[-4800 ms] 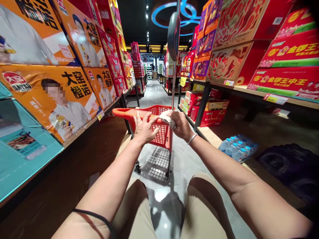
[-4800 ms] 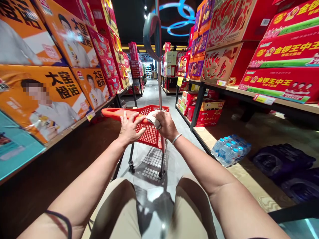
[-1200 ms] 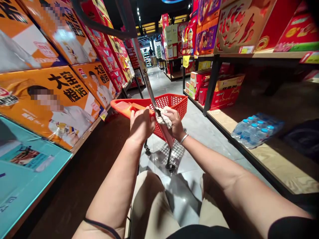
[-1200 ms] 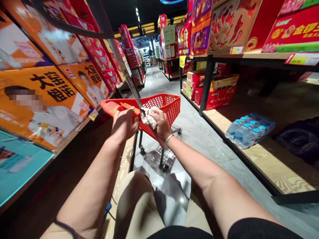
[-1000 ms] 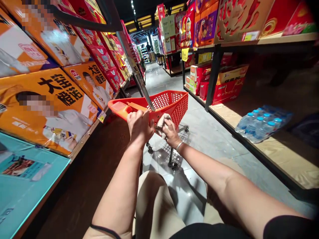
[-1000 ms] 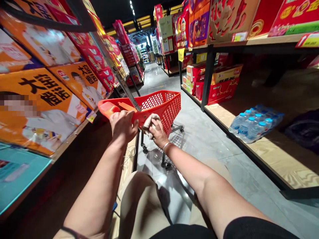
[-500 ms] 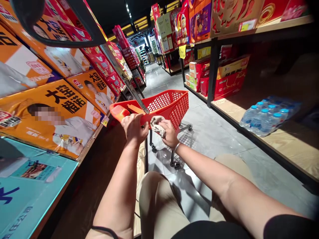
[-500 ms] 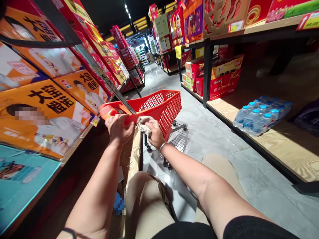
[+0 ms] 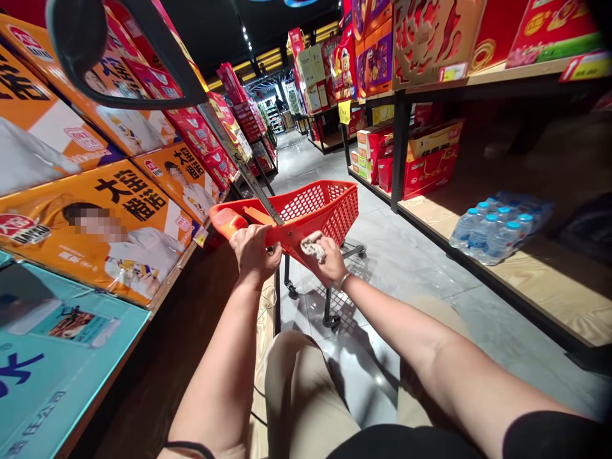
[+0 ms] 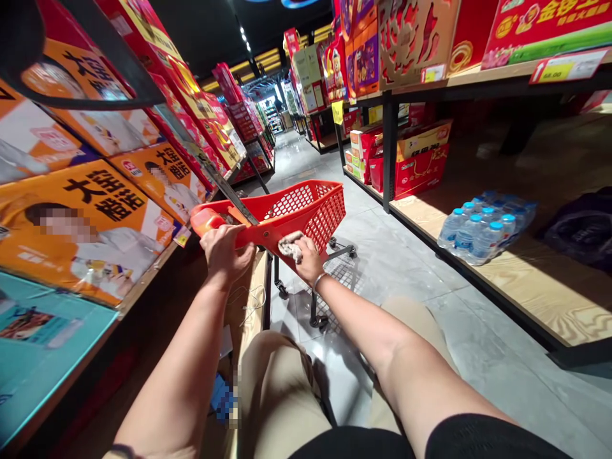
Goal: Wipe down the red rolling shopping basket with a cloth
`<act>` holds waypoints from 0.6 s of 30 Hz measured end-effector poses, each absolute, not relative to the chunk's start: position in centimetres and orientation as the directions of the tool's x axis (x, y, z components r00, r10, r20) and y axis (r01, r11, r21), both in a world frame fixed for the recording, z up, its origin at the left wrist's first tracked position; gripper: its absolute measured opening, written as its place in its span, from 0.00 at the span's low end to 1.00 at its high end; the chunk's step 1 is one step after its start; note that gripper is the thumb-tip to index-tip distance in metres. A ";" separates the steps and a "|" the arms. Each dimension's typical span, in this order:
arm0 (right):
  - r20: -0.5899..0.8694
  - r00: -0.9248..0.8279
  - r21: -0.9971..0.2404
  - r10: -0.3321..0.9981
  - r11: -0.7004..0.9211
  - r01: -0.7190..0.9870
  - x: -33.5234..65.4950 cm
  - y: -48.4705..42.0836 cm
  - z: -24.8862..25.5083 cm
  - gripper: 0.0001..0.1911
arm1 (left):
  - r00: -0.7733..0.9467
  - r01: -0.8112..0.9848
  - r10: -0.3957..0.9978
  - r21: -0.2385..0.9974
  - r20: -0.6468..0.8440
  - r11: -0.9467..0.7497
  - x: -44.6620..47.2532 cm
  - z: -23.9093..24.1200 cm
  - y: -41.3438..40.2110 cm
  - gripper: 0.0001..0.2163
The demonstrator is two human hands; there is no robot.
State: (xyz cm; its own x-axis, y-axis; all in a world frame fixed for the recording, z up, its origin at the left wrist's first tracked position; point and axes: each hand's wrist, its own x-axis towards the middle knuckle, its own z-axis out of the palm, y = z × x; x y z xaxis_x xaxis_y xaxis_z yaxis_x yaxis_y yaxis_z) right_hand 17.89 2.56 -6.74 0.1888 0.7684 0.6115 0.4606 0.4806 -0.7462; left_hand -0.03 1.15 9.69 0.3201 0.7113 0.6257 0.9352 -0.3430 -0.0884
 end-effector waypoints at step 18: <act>0.454 -0.126 -0.468 0.882 0.356 0.809 21.2 6.7 5.9 0.20 | 0.357 0.927 0.729 -0.127 0.584 -0.352 -1.5 10.1 -0.2 0.18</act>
State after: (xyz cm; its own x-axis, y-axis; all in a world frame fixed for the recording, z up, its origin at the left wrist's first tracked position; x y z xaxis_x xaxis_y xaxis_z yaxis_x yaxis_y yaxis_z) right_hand 21.17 6.70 5.89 -0.1262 0.8821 0.4538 0.8086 0.3564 -0.4681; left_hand -1.53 -0.23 10.05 0.3567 0.7289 0.5843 0.9273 -0.3521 -0.1269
